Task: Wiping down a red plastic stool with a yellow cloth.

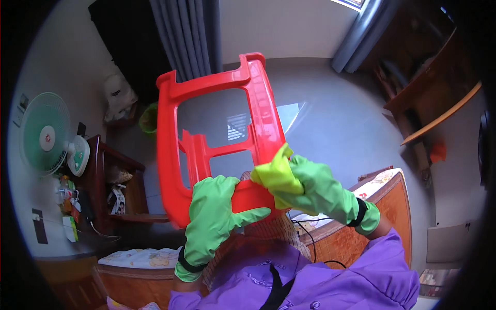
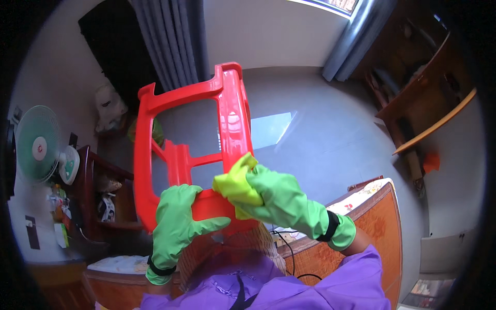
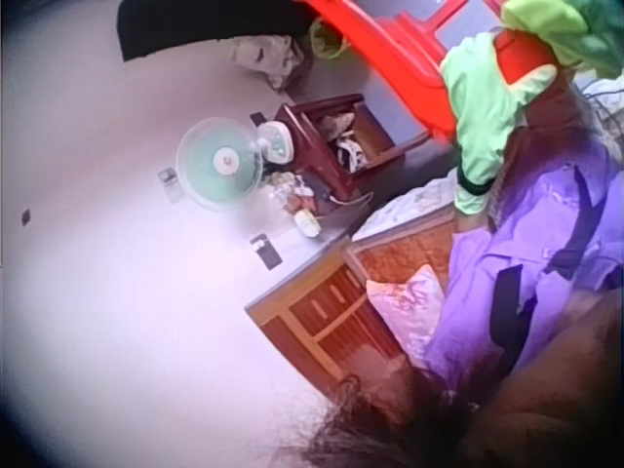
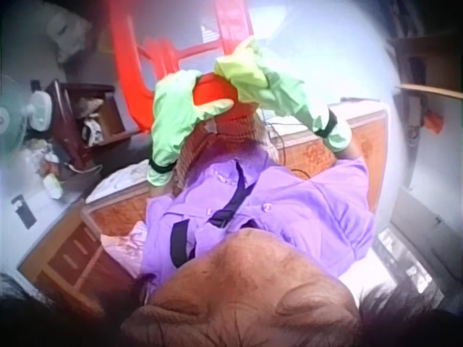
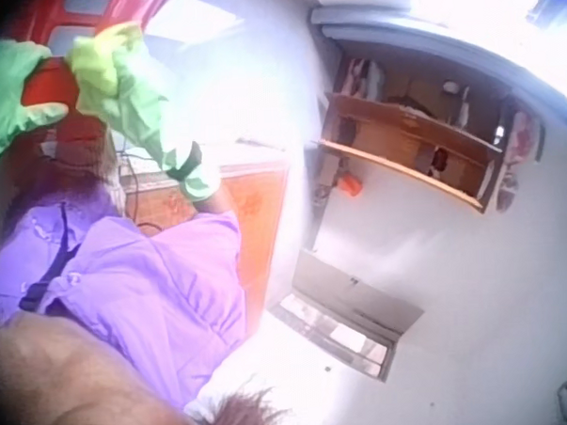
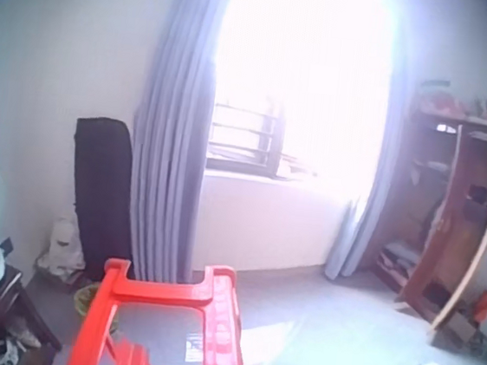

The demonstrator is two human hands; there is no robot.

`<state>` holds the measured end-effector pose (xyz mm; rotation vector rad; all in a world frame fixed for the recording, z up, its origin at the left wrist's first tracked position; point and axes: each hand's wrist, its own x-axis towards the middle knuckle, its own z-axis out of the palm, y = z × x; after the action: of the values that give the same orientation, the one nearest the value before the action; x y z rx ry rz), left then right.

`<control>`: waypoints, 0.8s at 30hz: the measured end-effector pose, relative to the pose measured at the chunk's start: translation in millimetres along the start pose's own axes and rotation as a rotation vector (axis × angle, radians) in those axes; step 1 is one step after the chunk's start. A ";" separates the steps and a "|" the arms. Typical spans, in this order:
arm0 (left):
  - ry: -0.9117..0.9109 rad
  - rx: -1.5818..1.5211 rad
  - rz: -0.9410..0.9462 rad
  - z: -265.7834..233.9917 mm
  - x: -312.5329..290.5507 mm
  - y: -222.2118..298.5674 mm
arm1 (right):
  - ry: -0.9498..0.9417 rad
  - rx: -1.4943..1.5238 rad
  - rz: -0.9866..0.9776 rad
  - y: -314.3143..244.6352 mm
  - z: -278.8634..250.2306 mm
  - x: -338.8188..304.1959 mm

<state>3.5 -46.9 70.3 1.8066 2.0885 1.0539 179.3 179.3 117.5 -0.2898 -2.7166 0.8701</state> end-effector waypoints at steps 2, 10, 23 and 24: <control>0.004 0.031 0.024 -1.8 2.8 -6.3 | -0.063 0.476 0.273 -8.7 0.2 27.6; 0.254 0.022 0.133 5.9 8.6 13.6 | 0.040 0.308 -0.036 86.4 6.7 133.6; 0.599 0.094 0.178 10.5 6.6 20.0 | -0.165 0.242 -0.230 68.6 81.7 271.2; 0.612 0.099 0.172 10.7 5.8 18.2 | -0.178 0.236 -0.239 66.0 87.8 272.6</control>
<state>22.6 -37.3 75.4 1.9085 2.3613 1.7622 -98.5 258.6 63.3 0.1643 -2.6929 1.1770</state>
